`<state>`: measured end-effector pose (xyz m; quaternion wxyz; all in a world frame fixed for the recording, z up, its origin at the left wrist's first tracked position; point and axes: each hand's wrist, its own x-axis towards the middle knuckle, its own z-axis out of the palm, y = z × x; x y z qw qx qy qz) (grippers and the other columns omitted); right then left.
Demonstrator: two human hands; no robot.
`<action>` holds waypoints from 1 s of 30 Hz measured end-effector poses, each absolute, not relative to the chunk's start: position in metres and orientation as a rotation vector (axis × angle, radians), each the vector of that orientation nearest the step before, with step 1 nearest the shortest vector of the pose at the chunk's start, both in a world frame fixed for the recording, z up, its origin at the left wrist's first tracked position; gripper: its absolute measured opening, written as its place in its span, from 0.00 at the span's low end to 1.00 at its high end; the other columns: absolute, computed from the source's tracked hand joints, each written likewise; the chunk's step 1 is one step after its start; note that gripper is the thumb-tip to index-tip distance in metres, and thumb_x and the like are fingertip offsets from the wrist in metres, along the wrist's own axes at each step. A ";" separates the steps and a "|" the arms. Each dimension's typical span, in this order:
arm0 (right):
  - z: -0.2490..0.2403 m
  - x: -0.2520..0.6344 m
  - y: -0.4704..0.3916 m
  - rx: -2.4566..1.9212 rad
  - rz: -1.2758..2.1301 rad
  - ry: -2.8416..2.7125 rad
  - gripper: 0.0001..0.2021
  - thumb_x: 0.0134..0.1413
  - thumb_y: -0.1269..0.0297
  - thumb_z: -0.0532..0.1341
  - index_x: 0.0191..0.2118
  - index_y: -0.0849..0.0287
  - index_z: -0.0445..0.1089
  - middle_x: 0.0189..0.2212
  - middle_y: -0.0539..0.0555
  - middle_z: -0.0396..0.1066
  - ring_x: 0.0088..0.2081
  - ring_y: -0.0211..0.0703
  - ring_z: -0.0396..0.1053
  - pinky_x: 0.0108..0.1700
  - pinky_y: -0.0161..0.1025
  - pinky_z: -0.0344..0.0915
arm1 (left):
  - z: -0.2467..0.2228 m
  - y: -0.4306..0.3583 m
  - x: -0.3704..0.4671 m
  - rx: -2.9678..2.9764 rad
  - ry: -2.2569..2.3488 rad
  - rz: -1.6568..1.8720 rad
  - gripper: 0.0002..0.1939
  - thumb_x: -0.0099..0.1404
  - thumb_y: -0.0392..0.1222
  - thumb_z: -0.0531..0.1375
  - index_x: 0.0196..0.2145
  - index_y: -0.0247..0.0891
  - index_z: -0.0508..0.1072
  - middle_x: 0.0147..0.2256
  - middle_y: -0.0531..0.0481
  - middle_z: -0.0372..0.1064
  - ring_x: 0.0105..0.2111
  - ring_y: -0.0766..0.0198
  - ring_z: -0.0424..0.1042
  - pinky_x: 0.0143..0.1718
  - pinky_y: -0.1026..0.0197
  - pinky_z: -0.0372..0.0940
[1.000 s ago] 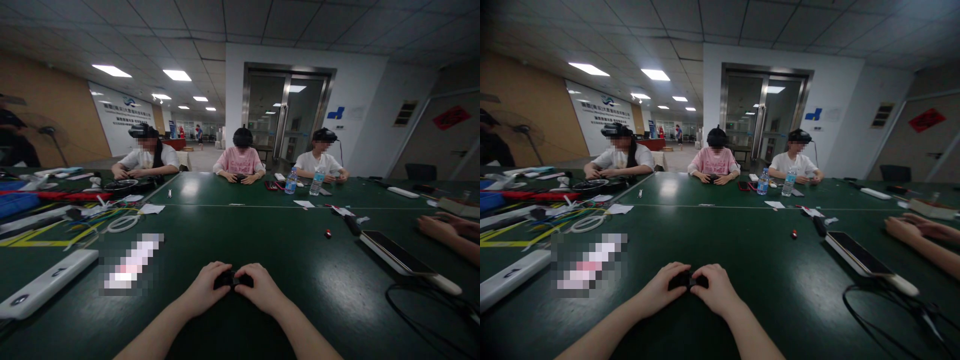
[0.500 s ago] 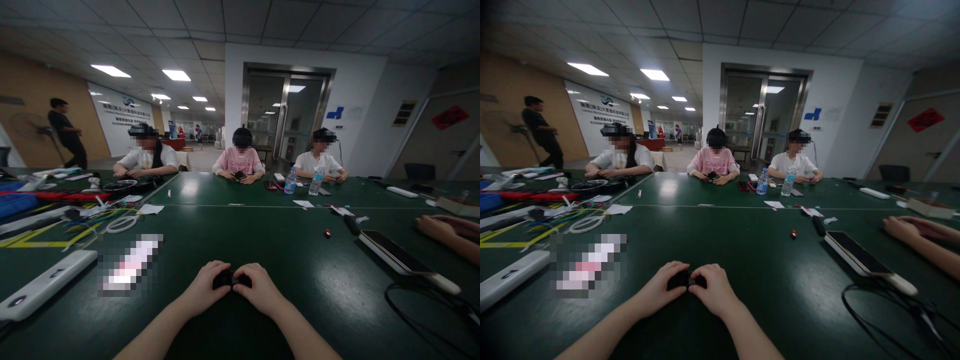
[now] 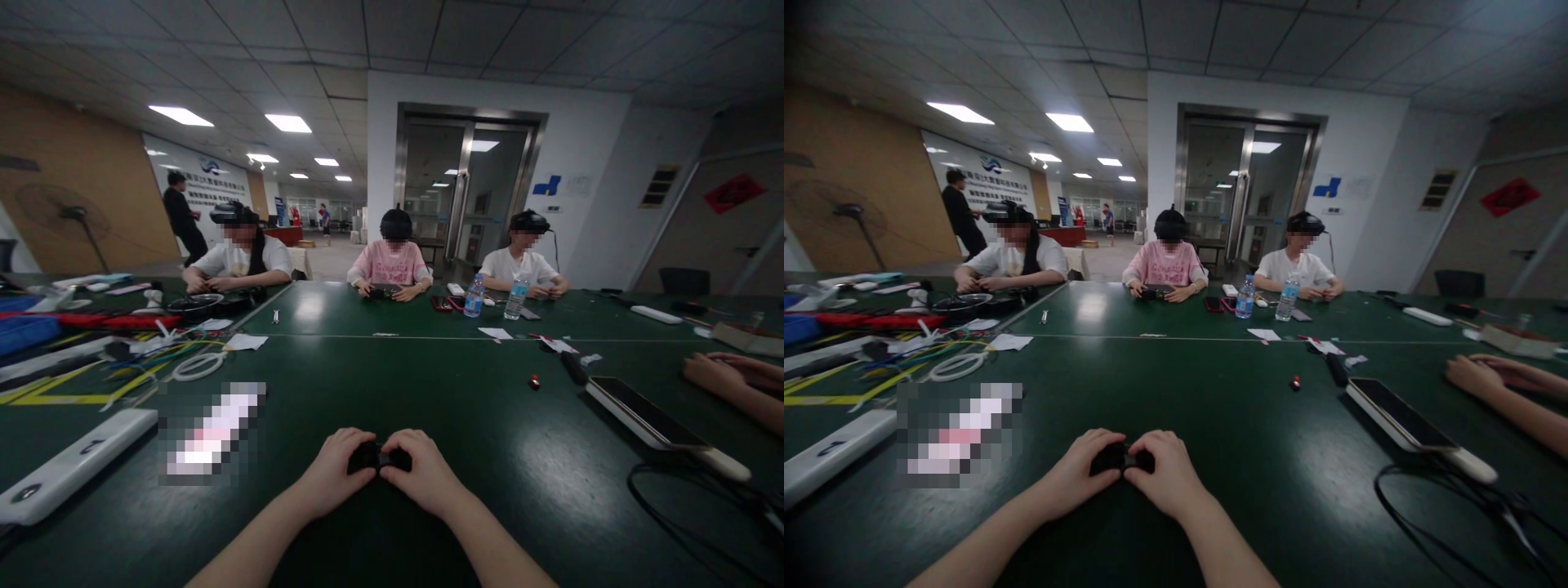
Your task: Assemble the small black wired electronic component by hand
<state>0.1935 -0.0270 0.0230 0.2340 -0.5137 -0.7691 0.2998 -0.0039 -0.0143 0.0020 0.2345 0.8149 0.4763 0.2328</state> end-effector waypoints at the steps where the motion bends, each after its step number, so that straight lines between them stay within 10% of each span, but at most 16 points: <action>1: 0.023 0.193 -0.027 -1.415 0.818 -2.113 0.10 0.47 0.60 0.61 0.38 0.50 0.69 0.43 0.48 0.67 0.48 0.46 0.61 0.50 0.43 0.56 | 0.002 -0.014 -0.004 2.238 1.307 0.635 0.22 0.54 0.40 0.61 0.48 0.40 0.67 0.46 0.46 0.67 0.47 0.54 0.64 0.50 0.53 0.58; 30: 0.021 0.194 -0.026 -1.448 0.835 -2.109 0.11 0.48 0.58 0.61 0.39 0.49 0.69 0.44 0.48 0.66 0.49 0.46 0.61 0.50 0.44 0.56 | -0.001 -0.013 -0.006 2.244 1.280 0.635 0.20 0.56 0.43 0.59 0.47 0.42 0.67 0.46 0.47 0.67 0.47 0.55 0.64 0.49 0.53 0.58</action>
